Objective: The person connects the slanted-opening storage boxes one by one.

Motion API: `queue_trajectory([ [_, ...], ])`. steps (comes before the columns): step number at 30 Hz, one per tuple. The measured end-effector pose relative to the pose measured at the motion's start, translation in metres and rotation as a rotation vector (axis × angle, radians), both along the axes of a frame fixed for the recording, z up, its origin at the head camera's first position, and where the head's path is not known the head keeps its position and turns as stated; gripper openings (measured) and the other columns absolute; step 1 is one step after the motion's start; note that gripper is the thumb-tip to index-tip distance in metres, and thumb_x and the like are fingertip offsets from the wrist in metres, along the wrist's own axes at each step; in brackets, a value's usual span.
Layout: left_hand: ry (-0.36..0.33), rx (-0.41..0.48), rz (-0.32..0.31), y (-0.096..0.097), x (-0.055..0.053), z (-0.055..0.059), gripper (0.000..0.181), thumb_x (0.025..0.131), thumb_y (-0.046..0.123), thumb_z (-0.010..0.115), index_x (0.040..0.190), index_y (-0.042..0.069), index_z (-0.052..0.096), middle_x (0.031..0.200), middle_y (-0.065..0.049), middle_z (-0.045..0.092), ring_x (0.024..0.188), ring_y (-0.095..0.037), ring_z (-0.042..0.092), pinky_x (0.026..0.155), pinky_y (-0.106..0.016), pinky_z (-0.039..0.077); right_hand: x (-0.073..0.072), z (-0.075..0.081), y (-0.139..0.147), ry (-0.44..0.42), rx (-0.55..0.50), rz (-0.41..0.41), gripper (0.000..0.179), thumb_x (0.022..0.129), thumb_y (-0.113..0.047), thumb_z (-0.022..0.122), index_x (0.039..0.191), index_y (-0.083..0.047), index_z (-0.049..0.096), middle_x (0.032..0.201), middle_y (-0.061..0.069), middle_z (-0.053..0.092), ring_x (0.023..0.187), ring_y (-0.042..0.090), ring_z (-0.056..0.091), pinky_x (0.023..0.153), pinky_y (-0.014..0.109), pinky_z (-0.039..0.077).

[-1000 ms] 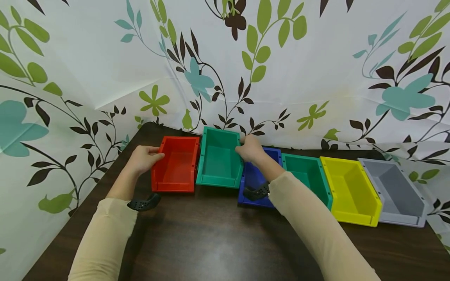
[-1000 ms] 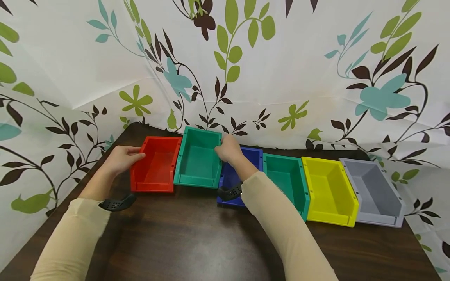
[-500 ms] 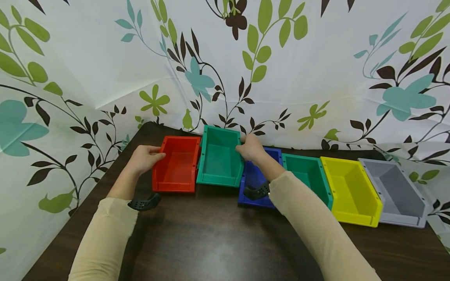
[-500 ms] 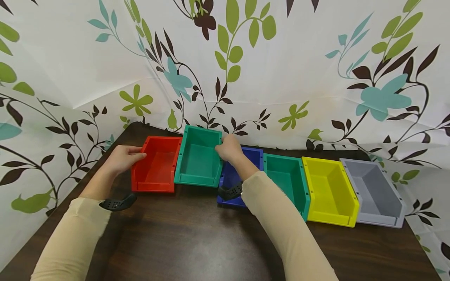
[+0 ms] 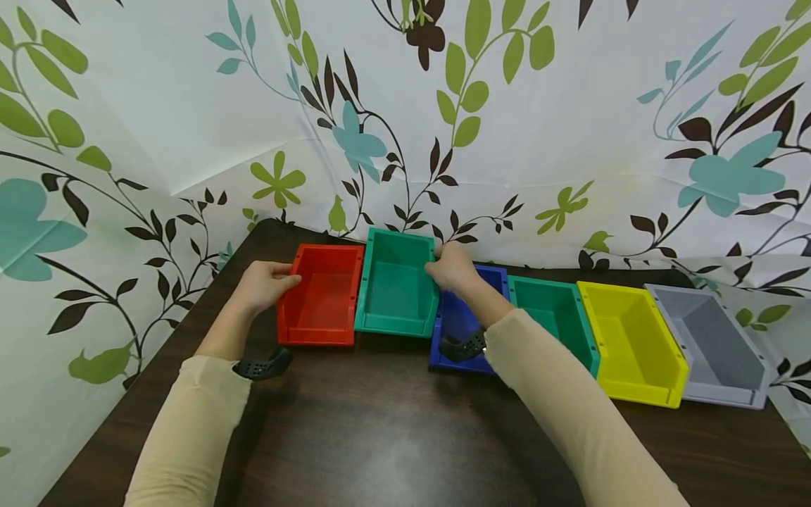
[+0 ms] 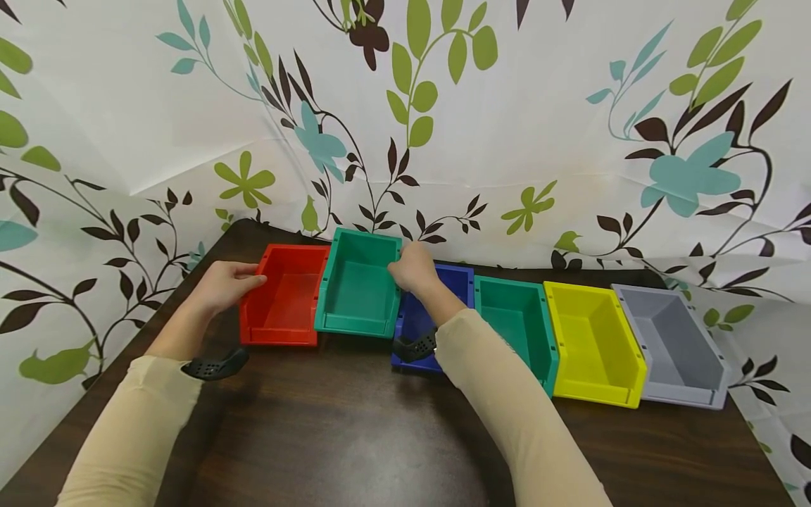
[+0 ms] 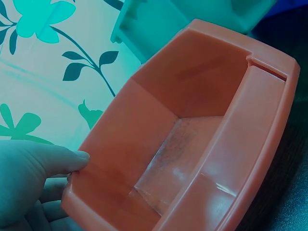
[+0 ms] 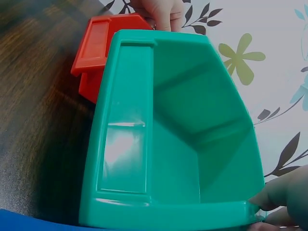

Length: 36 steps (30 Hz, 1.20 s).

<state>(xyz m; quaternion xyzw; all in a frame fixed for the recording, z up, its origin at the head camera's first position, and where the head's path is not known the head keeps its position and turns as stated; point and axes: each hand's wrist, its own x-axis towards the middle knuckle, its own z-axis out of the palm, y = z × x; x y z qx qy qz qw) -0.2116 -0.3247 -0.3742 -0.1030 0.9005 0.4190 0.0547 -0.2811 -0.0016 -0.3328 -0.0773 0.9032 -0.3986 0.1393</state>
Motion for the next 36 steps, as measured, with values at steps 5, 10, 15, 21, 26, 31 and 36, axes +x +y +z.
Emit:
queue_trajectory([
  [5, -0.002, -0.002, -0.005, 0.001, 0.001, 0.002, 0.049, 0.097, 0.02, 0.053, 0.137, -0.007, 0.044, 0.123, -0.03, 0.058, 0.105, -0.04, 0.063, 0.083, -0.045, 0.054, 0.001, 0.003, -0.006, 0.083, 0.096, 0.017, 0.03, 0.088, -0.016, 0.057, 0.064, -0.008, 0.042, 0.057, 0.001, 0.04, 0.048, 0.012, 0.041, 0.045, 0.022, 0.038],
  [10, 0.002, -0.006, -0.006, 0.002, 0.001, 0.003, 0.049, 0.096, 0.019, 0.053, 0.137, -0.008, 0.043, 0.124, -0.03, 0.058, 0.106, -0.04, 0.063, 0.085, -0.045, 0.053, 0.012, 0.008, -0.027, 0.179, 0.316, 0.067, 0.094, 0.076, -0.067, 0.061, 0.137, 0.002, 0.042, 0.114, 0.021, 0.06, 0.086, 0.026, 0.062, 0.066, 0.033, 0.053],
  [15, -0.011, -0.006, 0.001, 0.004, 0.0, 0.003, 0.049, 0.096, 0.019, 0.053, 0.137, -0.007, 0.043, 0.124, -0.03, 0.057, 0.106, -0.04, 0.063, 0.085, -0.045, 0.053, 0.023, 0.006, -0.046, 0.166, 0.344, 0.05, 0.126, 0.059, -0.087, 0.055, 0.154, -0.018, 0.009, 0.157, 0.021, 0.012, 0.132, 0.043, 0.04, 0.081, 0.046, 0.055],
  [21, -0.016, -0.018, -0.007, 0.004, 0.0, 0.004, 0.049, 0.096, 0.017, 0.053, 0.137, -0.008, 0.043, 0.123, -0.031, 0.058, 0.106, -0.04, 0.063, 0.085, -0.045, 0.053, 0.025, -0.001, -0.054, 0.231, 0.412, 0.119, 0.117, 0.063, -0.087, 0.051, 0.153, -0.027, 0.008, 0.16, 0.013, -0.005, 0.141, 0.05, 0.011, 0.103, 0.057, 0.039],
  [26, -0.018, -0.036, -0.01, 0.004, -0.002, 0.002, 0.048, 0.097, 0.017, 0.052, 0.137, -0.007, 0.044, 0.124, -0.031, 0.057, 0.106, -0.04, 0.062, 0.086, -0.046, 0.053, 0.022, -0.006, -0.054, 0.331, 0.521, 0.287, 0.095, 0.074, -0.086, 0.036, 0.151, -0.038, 0.006, 0.161, 0.003, 0.0, 0.144, 0.045, -0.001, 0.113, 0.065, 0.004],
  [31, -0.012, -0.069, -0.016, 0.003, -0.006, 0.002, 0.046, 0.097, 0.017, 0.052, 0.136, -0.007, 0.045, 0.123, -0.03, 0.058, 0.105, -0.04, 0.063, 0.086, -0.047, 0.052, 0.02, -0.008, -0.056, 0.392, 0.554, 0.448, 0.079, 0.083, -0.08, 0.025, 0.149, -0.042, 0.006, 0.16, -0.007, 0.001, 0.147, 0.032, -0.003, 0.112, 0.065, -0.005],
  [36, -0.013, -0.076, -0.017, 0.002, -0.009, 0.002, 0.046, 0.097, 0.018, 0.051, 0.135, -0.006, 0.046, 0.122, -0.03, 0.058, 0.105, -0.04, 0.063, 0.086, -0.047, 0.053, 0.017, -0.009, -0.058, 0.401, 0.529, 0.528, 0.078, 0.087, -0.075, 0.026, 0.151, -0.036, 0.007, 0.159, -0.012, 0.001, 0.148, 0.023, -0.003, 0.115, 0.06, -0.004],
])
